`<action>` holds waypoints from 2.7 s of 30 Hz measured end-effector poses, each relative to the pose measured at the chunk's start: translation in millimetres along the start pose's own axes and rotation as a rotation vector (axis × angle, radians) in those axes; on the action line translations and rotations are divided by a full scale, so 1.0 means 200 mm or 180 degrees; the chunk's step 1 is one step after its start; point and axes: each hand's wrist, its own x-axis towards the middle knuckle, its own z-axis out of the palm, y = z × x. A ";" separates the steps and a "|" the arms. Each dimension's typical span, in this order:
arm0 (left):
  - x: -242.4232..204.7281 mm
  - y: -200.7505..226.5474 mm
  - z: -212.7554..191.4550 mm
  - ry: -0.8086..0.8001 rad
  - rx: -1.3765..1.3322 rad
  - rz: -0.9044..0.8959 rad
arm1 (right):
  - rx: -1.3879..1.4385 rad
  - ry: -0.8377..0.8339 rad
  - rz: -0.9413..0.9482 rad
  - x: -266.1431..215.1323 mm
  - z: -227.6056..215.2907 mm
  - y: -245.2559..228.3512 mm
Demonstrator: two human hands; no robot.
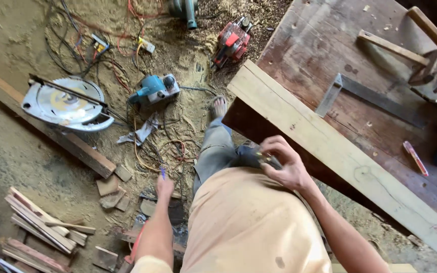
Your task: Measuring and marking wooden boards using a square and a pen in a workshop
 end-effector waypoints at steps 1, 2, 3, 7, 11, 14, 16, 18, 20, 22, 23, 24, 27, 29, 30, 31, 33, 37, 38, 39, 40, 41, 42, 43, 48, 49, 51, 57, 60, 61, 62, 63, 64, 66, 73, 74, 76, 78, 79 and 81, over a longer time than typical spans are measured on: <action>0.00 0.07 -0.04 0.0006 0.0029 0.0041 | 0.0006 0.0049 -0.0012 -0.08 -0.01 0.08; 0.00 0.15 -0.08 -0.0100 0.0205 0.0238 | 0.0541 0.0298 0.0280 -0.17 -0.02 0.15; -0.01 0.22 -0.12 -0.0202 0.0378 0.0430 | 0.1082 0.0537 0.0562 -0.25 -0.02 0.23; 0.32 0.88 -0.14 0.0267 0.0257 0.1409 | 0.1291 0.1095 0.0879 -0.48 0.00 0.39; 0.05 1.78 -0.29 0.0226 -0.0501 0.3191 | 0.1372 0.1627 0.0940 -0.58 0.13 0.51; -0.39 2.13 -0.41 0.0419 -0.1176 0.4136 | 0.1768 0.2216 0.0921 -0.62 0.32 0.53; -0.60 2.21 -0.49 0.0595 -0.1484 0.4661 | 0.2232 0.2571 0.0764 -0.60 0.44 0.55; -0.72 2.20 -0.51 0.0563 -0.1771 0.5472 | 0.2612 0.2986 0.0561 -0.62 0.56 0.58; -0.63 2.10 -0.44 0.0279 -0.1663 0.5423 | 0.2749 0.3243 0.0593 -0.68 0.64 0.67; -0.61 2.04 -0.41 0.0002 -0.1549 0.5344 | 0.2878 0.3490 0.0640 -0.75 0.68 0.70; -0.60 2.01 -0.41 -0.0128 -0.1387 0.5440 | 0.2821 0.3562 0.0722 -0.78 0.70 0.71; -0.59 1.97 -0.41 -0.0257 -0.1224 0.5535 | 0.2764 0.3632 0.0806 -0.81 0.72 0.72; -0.76 1.98 -0.47 -0.0094 -0.0998 0.5455 | 0.2764 0.3783 0.0901 -0.88 0.74 0.76; -0.81 1.99 -0.48 0.0039 -0.0959 0.5390 | 0.2717 0.3848 0.0962 -0.92 0.76 0.83; -0.83 1.99 -0.49 0.0193 -0.0932 0.5300 | 0.2663 0.3885 0.1038 -0.95 0.76 0.88; -0.81 1.99 -0.46 0.0183 -0.0916 0.5312 | 0.2676 0.3899 0.1035 -0.94 0.76 0.88; -0.76 1.98 -0.41 0.0123 -0.1225 0.5101 | 0.2375 0.4048 0.1263 -0.95 0.75 0.88; -0.71 1.74 -0.26 -0.0019 -0.1177 0.5063 | 0.2019 0.4335 0.1637 -0.96 0.77 0.90; -0.74 1.68 -0.24 -0.0378 -0.1187 0.4871 | 0.1975 0.4439 0.1720 -0.98 0.79 0.92; -0.77 1.62 -0.22 -0.0723 -0.1196 0.4662 | 0.1928 0.4533 0.1806 -0.99 0.80 0.93; -0.87 1.65 -0.25 -0.0723 -0.1182 0.4659 | 0.1939 0.4533 0.1816 -0.99 0.83 0.96; -0.98 1.68 -0.28 -0.0847 -0.1233 0.4093 | 0.1881 0.4594 0.1880 -1.01 0.85 0.99; -1.08 1.70 -0.30 -0.0962 -0.1275 0.3526 | 0.1823 0.4655 0.1944 -1.03 0.88 1.02; -1.04 1.70 -0.26 -0.0959 -0.1278 0.3512 | 0.1816 0.4646 0.1955 -1.05 0.90 1.05; -0.99 1.74 -0.19 -0.0803 -0.1375 0.3421 | 0.1703 0.4793 0.2014 -1.05 0.96 1.07; -1.01 1.74 -0.19 -0.0803 -0.1371 0.3415 | 0.1703 0.4793 0.2022 -1.06 0.97 1.08; -1.03 1.74 -0.19 -0.0858 -0.1538 0.3664 | 0.1618 0.4788 0.1981 -1.06 0.98 1.10; -0.95 1.68 -0.15 -0.1104 -0.1383 0.3653 | 0.1708 0.4901 0.1963 -1.06 0.97 1.06; -1.03 1.68 -0.24 -0.1167 -0.1519 0.3514 | 0.1668 0.4896 0.1976 -1.07 0.99 1.08; -0.97 1.68 -0.23 -0.1174 -0.1513 0.3509 | 0.1667 0.4902 0.1984 -1.07 0.99 1.07; -0.91 1.69 -0.21 -0.1155 -0.1498 0.3570 | 0.1657 0.4895 0.1990 -1.08 0.99 1.07; -0.84 1.69 -0.21 -0.1122 -0.1483 0.3626 | 0.1652 0.4874 0.2001 -1.07 1.00 1.07; -0.85 1.68 -0.22 -0.1115 -0.1478 0.3616 | 0.1655 0.4866 0.2014 -1.07 1.01 1.08; -0.85 1.68 -0.26 -0.1274 -0.1419 0.3709 | 0.1629 0.4690 0.2082 -1.06 1.03 1.10; -0.78 1.72 -0.24 -0.1182 -0.1115 0.3771 | 0.1119 0.3577 0.2661 -1.04 0.94 1.10; -0.78 1.72 -0.24 -0.1180 -0.1125 0.3777 | 0.1033 0.3386 0.2724 -1.03 0.94 1.08; -0.77 1.72 -0.23 -0.1174 -0.1134 0.3783 | 0.0950 0.3190 0.2785 -1.00 0.93 1.05; -0.74 1.70 -0.21 -0.1302 -0.1287 0.3859 | 0.0848 0.3010 0.2815 -0.99 0.93 1.01; -0.75 1.69 -0.22 -0.1301 -0.1289 0.3862 | 0.0847 0.3010 0.2811 -0.98 0.94 1.01; -0.76 1.68 -0.25 -0.1186 -0.1420 0.3840 | 0.0792 0.2955 0.2783 -0.98 0.94 1.01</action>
